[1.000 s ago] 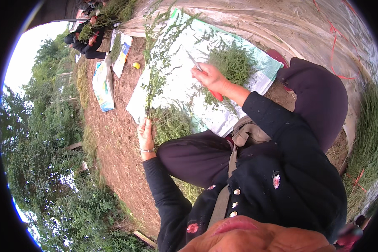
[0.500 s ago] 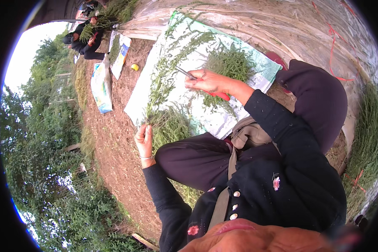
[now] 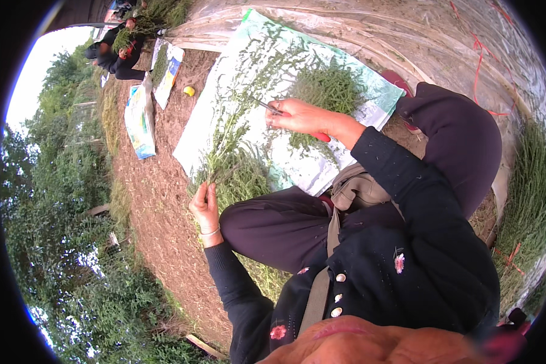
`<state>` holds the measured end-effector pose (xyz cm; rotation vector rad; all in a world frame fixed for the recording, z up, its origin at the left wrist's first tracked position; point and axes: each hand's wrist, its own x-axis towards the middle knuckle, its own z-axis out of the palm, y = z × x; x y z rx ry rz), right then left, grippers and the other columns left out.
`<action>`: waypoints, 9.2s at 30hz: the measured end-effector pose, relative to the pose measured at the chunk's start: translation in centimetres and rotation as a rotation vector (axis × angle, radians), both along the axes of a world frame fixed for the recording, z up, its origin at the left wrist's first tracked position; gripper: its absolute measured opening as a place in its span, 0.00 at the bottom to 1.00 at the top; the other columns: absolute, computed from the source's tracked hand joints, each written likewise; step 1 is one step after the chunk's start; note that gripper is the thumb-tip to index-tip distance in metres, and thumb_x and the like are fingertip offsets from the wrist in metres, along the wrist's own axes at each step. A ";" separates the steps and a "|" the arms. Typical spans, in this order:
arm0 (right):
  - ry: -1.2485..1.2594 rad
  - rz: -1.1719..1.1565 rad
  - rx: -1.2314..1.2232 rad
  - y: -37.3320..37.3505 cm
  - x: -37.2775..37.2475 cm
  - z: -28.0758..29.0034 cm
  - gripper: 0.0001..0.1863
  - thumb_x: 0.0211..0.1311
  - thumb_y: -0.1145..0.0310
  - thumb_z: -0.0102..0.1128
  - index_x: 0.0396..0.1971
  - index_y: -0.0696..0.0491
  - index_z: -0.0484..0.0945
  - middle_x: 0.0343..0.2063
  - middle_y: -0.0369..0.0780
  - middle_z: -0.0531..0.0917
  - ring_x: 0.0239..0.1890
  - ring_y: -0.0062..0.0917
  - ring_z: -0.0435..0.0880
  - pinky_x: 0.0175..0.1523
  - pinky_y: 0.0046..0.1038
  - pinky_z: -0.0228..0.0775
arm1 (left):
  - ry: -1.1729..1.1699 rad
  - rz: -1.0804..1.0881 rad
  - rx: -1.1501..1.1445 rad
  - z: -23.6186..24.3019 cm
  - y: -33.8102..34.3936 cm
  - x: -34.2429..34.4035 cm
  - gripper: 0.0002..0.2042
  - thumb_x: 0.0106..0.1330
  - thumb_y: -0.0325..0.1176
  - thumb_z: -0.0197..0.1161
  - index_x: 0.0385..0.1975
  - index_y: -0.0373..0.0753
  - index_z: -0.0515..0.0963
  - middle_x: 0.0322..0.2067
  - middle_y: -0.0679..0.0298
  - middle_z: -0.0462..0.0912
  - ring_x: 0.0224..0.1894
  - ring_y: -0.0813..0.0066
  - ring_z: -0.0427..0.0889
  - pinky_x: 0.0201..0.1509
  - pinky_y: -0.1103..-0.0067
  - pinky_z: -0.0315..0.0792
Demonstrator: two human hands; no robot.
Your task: The person sits on the ground and uses red-handled shears to trim green plant stems. They hold a stem in the left hand, cut sections with the shears in the right hand, and place the trimmed pieces onto a white sack. The process is repeated continuously throughout the clip.
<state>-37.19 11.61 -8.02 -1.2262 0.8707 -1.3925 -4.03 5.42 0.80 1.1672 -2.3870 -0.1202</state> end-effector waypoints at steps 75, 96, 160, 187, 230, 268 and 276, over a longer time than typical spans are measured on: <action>0.069 0.268 0.461 -2.1 -3.4 4.3 0.18 0.62 0.58 0.45 0.29 0.60 0.71 0.25 0.40 0.77 0.25 0.24 0.77 0.31 0.27 0.73 | -0.541 -0.105 -0.608 3.7 2.1 -1.3 0.12 0.51 0.32 0.65 0.37 0.44 0.77 0.16 0.67 0.70 0.16 0.73 0.71 0.21 0.78 0.66; 0.108 0.187 0.517 -3.4 -4.6 4.0 0.15 0.60 0.59 0.47 0.25 0.55 0.71 0.15 0.32 0.67 0.16 0.18 0.64 0.22 0.24 0.62 | -0.684 -0.239 -0.547 5.9 2.5 0.3 0.16 0.51 0.32 0.64 0.41 0.43 0.75 0.17 0.68 0.68 0.17 0.73 0.70 0.21 0.78 0.66; 0.109 0.041 0.304 -0.1 -3.7 0.3 0.18 0.61 0.55 0.48 0.28 0.57 0.72 0.20 0.33 0.70 0.19 0.17 0.67 0.24 0.22 0.62 | -0.509 0.028 -0.360 4.9 3.5 4.0 0.09 0.55 0.28 0.61 0.37 0.40 0.77 0.29 0.61 0.81 0.26 0.66 0.80 0.27 0.77 0.73; 0.123 -0.050 0.378 1.5 -5.9 3.2 0.17 0.62 0.56 0.46 0.27 0.57 0.72 0.17 0.34 0.71 0.20 0.19 0.70 0.25 0.22 0.66 | -0.546 -0.031 -0.467 5.5 3.3 3.9 0.11 0.55 0.30 0.62 0.38 0.43 0.76 0.22 0.64 0.77 0.19 0.69 0.75 0.21 0.76 0.68; 0.056 0.198 0.353 0.1 -4.8 0.3 0.19 0.62 0.58 0.45 0.30 0.61 0.73 0.24 0.39 0.78 0.26 0.22 0.77 0.33 0.25 0.71 | 0.061 0.100 0.343 4.0 1.3 6.7 0.06 0.58 0.28 0.62 0.28 0.31 0.76 0.20 0.75 0.69 0.25 0.88 0.62 0.27 0.88 0.61; 0.096 0.179 0.279 0.2 -2.3 2.7 0.18 0.61 0.57 0.47 0.30 0.59 0.74 0.23 0.36 0.75 0.25 0.21 0.74 0.31 0.24 0.69 | 0.020 0.043 0.240 3.1 1.5 3.2 0.10 0.56 0.30 0.64 0.32 0.30 0.77 0.18 0.73 0.71 0.22 0.88 0.64 0.24 0.88 0.62; -0.051 0.052 0.361 0.9 -2.3 1.8 0.17 0.62 0.57 0.47 0.28 0.58 0.73 0.19 0.35 0.72 0.18 0.20 0.71 0.25 0.24 0.68 | 0.051 0.045 0.240 3.1 1.5 3.4 0.10 0.57 0.30 0.64 0.33 0.29 0.77 0.17 0.72 0.70 0.22 0.87 0.63 0.24 0.87 0.62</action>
